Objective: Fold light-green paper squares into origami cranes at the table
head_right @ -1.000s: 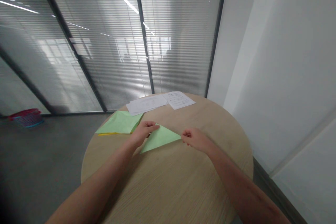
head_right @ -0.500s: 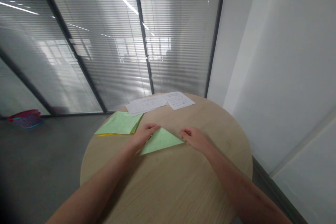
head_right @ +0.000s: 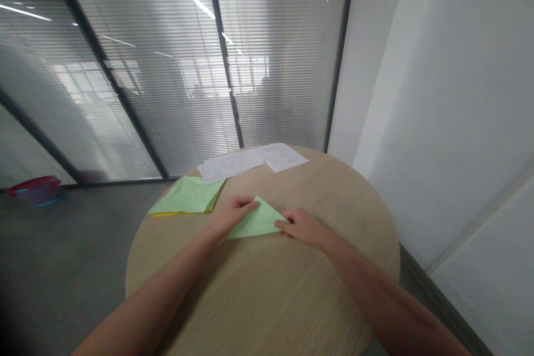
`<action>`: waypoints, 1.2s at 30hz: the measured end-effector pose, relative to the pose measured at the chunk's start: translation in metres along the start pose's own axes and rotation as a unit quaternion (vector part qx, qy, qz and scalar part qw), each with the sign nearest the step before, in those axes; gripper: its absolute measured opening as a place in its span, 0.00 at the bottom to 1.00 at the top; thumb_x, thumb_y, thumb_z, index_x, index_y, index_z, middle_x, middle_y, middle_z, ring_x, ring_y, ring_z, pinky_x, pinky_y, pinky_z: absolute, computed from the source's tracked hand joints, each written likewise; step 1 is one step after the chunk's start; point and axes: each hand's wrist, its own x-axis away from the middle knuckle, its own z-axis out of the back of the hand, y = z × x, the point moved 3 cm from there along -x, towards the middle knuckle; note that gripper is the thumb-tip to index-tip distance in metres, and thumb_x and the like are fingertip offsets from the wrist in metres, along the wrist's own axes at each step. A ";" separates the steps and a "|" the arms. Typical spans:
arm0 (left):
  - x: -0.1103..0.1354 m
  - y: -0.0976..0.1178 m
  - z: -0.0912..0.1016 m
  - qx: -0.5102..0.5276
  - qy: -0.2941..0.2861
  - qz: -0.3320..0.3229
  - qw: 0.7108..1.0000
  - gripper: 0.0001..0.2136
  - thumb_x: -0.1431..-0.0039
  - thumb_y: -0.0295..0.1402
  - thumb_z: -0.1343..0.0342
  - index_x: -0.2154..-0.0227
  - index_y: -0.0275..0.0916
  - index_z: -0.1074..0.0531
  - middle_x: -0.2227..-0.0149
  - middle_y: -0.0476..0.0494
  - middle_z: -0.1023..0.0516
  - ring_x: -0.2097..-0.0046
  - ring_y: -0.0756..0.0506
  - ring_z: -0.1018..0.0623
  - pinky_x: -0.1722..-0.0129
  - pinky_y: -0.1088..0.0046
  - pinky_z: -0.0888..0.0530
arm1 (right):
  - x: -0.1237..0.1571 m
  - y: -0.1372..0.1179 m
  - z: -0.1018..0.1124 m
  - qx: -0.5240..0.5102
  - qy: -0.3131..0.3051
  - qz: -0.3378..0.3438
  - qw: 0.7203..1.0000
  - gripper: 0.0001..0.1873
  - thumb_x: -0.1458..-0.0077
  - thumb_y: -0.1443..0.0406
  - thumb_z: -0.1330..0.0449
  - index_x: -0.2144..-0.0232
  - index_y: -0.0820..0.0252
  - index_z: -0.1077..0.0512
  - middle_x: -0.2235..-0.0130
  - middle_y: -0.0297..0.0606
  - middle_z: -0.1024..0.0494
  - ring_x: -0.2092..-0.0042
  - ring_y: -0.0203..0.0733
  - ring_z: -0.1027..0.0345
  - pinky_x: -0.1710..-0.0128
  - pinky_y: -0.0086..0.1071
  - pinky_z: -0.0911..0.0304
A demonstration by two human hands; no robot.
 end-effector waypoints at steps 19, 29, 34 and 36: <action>0.002 -0.005 -0.007 0.084 0.003 0.086 0.993 0.17 0.54 0.46 0.38 0.70 0.35 0.22 0.75 0.46 0.23 0.76 0.49 0.30 0.77 0.75 0.37 | -0.006 0.004 0.009 -0.094 0.067 -0.006 0.993 0.16 0.45 0.55 0.44 0.60 0.61 0.30 0.74 0.34 0.29 0.78 0.31 0.38 0.80 0.23 0.44; 0.002 -0.001 -0.004 0.166 0.075 0.052 0.982 0.21 0.56 0.49 0.38 0.69 0.33 0.24 0.70 0.41 0.22 0.72 0.47 0.27 0.73 0.74 0.33 | -0.008 0.001 0.001 -0.163 0.057 0.053 0.984 0.20 0.47 0.52 0.42 0.60 0.61 0.31 0.68 0.38 0.28 0.74 0.32 0.36 0.78 0.26 0.40; -0.001 -0.008 -0.017 0.229 0.071 0.062 0.969 0.19 0.55 0.47 0.37 0.69 0.33 0.25 0.70 0.40 0.21 0.72 0.46 0.26 0.73 0.73 0.32 | -0.010 0.005 -0.012 -0.156 0.019 0.049 0.986 0.19 0.47 0.53 0.42 0.59 0.61 0.29 0.68 0.37 0.28 0.74 0.31 0.38 0.77 0.26 0.40; -0.001 -0.009 -0.020 0.237 0.073 0.064 0.967 0.18 0.55 0.46 0.37 0.69 0.33 0.26 0.71 0.40 0.22 0.73 0.46 0.26 0.73 0.72 0.32 | -0.012 0.007 -0.014 -0.162 0.025 0.049 0.985 0.19 0.47 0.53 0.42 0.61 0.62 0.29 0.67 0.38 0.28 0.73 0.33 0.36 0.77 0.26 0.40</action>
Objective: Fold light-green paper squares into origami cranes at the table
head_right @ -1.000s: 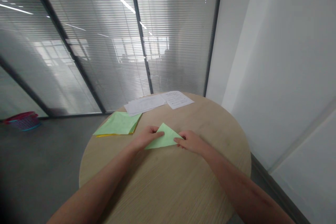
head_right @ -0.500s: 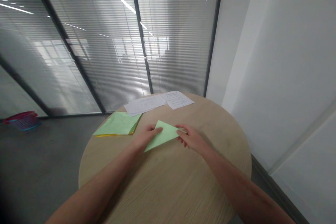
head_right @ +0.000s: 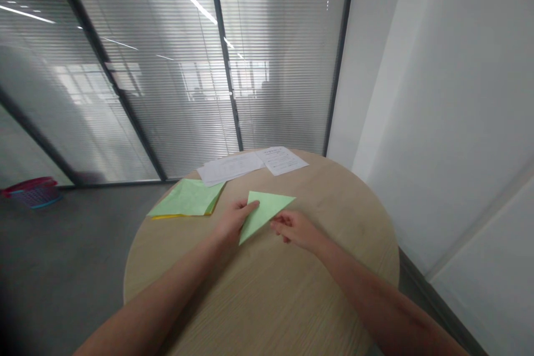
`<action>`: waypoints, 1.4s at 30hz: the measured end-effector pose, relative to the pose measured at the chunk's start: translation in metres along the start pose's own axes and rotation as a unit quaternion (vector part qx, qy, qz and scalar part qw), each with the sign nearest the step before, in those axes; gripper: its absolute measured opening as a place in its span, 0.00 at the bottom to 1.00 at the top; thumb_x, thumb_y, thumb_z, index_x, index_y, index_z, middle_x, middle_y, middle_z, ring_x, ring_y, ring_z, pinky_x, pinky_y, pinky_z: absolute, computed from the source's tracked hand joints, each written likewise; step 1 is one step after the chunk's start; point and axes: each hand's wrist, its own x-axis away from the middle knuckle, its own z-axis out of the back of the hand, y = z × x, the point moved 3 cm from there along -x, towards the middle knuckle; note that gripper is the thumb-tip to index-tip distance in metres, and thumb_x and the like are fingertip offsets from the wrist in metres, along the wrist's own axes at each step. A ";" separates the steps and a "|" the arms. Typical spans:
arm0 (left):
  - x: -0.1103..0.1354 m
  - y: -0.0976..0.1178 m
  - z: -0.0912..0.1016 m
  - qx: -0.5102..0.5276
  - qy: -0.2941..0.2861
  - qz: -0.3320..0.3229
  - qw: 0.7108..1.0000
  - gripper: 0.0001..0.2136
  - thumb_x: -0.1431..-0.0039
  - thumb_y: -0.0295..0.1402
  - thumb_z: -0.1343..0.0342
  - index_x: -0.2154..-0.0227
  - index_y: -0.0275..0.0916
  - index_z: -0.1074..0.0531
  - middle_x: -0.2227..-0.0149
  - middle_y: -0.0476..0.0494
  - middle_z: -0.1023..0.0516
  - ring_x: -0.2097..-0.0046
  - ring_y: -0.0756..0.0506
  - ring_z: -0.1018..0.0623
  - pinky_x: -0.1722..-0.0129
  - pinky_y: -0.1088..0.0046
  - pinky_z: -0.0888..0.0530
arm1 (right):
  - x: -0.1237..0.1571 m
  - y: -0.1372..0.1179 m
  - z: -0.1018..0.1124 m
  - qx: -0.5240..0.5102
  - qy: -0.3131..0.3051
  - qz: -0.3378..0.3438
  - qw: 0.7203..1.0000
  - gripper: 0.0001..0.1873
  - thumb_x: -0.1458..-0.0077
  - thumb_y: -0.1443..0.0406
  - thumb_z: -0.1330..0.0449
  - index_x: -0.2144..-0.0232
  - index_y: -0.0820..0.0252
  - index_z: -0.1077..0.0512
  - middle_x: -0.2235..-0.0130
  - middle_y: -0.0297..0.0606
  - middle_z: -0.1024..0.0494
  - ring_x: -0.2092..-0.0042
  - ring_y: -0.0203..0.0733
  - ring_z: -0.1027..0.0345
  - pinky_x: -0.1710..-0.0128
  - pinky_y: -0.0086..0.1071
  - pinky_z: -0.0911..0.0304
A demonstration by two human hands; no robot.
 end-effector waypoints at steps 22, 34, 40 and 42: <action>0.005 -0.004 -0.018 -0.193 -0.056 -0.084 0.976 0.25 0.44 0.44 0.47 0.46 0.36 0.33 0.57 0.39 0.24 0.59 0.42 0.25 0.56 0.64 0.30 | -0.004 -0.004 -0.001 -0.090 0.084 0.043 0.991 0.18 0.50 0.54 0.38 0.61 0.59 0.32 0.63 0.39 0.26 0.64 0.40 0.30 0.65 0.33 0.33; 0.010 0.001 -0.019 -0.140 -0.199 -0.114 0.963 0.30 0.47 0.39 0.40 0.42 0.39 0.40 0.42 0.37 0.33 0.43 0.38 0.32 0.41 0.53 0.40 | -0.003 -0.005 0.005 -0.105 0.109 0.068 0.986 0.15 0.51 0.59 0.38 0.60 0.56 0.31 0.61 0.38 0.24 0.59 0.44 0.29 0.60 0.37 0.31; 0.014 0.005 -0.020 -0.156 -0.176 -0.131 0.963 0.32 0.45 0.36 0.42 0.39 0.41 0.46 0.39 0.38 0.38 0.40 0.40 0.35 0.39 0.55 0.42 | -0.001 -0.011 0.002 -0.162 0.117 0.072 0.977 0.22 0.51 0.63 0.38 0.52 0.54 0.34 0.53 0.40 0.25 0.54 0.47 0.29 0.58 0.38 0.32; 0.016 0.007 -0.020 -0.183 -0.152 -0.148 0.960 0.31 0.44 0.36 0.43 0.38 0.42 0.47 0.38 0.38 0.38 0.39 0.40 0.37 0.39 0.54 0.42 | 0.000 -0.011 0.001 -0.190 0.120 0.065 0.972 0.26 0.51 0.64 0.39 0.48 0.53 0.37 0.50 0.40 0.26 0.52 0.48 0.30 0.59 0.39 0.31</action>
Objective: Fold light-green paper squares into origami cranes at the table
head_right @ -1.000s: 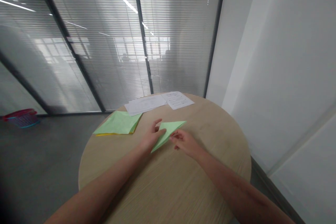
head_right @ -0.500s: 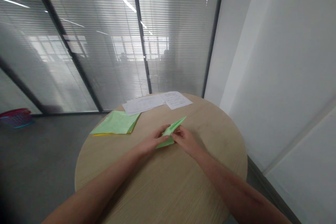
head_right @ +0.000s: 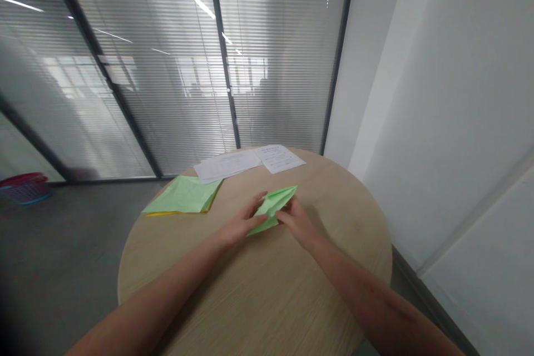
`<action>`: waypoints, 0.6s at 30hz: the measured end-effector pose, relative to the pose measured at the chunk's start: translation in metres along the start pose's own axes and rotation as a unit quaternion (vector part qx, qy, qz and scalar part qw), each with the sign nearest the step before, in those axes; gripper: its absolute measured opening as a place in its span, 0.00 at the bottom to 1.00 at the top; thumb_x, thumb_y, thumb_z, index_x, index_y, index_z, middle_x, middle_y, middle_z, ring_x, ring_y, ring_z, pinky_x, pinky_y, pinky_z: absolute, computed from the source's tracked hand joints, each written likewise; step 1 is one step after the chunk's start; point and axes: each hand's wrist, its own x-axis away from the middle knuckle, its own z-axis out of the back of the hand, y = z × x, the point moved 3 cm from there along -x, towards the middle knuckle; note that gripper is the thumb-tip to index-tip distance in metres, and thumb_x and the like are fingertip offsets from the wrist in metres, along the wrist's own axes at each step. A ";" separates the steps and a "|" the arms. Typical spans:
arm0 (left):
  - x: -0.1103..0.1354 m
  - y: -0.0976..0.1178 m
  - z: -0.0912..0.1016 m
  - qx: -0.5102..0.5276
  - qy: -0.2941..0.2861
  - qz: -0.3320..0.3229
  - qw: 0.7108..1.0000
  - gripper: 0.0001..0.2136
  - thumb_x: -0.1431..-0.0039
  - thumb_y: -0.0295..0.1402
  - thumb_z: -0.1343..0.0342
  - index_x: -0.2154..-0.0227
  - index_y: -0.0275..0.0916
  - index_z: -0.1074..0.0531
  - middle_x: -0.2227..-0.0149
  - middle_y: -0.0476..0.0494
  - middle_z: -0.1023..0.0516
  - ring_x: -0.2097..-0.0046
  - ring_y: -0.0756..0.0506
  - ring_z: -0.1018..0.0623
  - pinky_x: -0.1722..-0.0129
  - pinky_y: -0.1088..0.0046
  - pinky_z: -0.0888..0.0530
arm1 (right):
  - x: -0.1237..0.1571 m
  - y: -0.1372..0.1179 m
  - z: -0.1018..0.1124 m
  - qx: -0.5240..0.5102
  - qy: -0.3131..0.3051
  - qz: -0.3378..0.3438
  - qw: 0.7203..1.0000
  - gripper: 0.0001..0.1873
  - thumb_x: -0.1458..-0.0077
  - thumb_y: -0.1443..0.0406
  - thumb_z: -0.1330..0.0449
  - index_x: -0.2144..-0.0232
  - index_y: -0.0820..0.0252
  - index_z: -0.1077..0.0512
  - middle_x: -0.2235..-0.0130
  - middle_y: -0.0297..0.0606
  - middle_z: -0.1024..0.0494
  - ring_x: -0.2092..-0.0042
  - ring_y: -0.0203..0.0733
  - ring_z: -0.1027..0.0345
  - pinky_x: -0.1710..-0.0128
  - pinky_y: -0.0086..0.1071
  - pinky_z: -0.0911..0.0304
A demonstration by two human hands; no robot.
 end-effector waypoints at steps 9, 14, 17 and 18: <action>0.005 0.007 -0.006 -0.158 0.019 -0.084 0.984 0.30 0.41 0.40 0.47 0.37 0.40 0.47 0.37 0.37 0.41 0.38 0.39 0.37 0.40 0.55 0.39 | 0.001 0.005 -0.004 -0.013 0.020 -0.035 0.999 0.35 0.49 0.63 0.43 0.39 0.48 0.45 0.45 0.39 0.30 0.51 0.48 0.31 0.63 0.38 0.28; 0.006 0.009 -0.012 -0.235 0.027 -0.098 0.967 0.35 0.44 0.36 0.44 0.36 0.39 0.52 0.38 0.36 0.40 0.40 0.39 0.35 0.41 0.56 0.37 | 0.001 0.004 -0.004 0.061 0.046 -0.032 0.997 0.37 0.48 0.62 0.44 0.37 0.47 0.50 0.46 0.39 0.30 0.58 0.45 0.29 0.71 0.33 0.30; 0.005 0.009 -0.015 -0.275 0.041 -0.107 0.955 0.33 0.45 0.27 0.49 0.36 0.38 0.51 0.38 0.36 0.40 0.39 0.41 0.36 0.40 0.59 0.39 | -0.001 0.006 -0.003 0.104 0.049 -0.019 0.993 0.38 0.47 0.61 0.45 0.36 0.48 0.52 0.49 0.39 0.27 0.64 0.42 0.29 0.74 0.32 0.31; 0.005 0.008 -0.017 -0.288 0.046 -0.105 0.951 0.33 0.45 0.24 0.51 0.36 0.38 0.51 0.37 0.36 0.40 0.39 0.41 0.36 0.39 0.60 0.39 | -0.001 0.008 -0.002 0.111 0.050 -0.015 0.992 0.38 0.47 0.61 0.46 0.35 0.48 0.52 0.49 0.39 0.28 0.64 0.42 0.29 0.74 0.32 0.31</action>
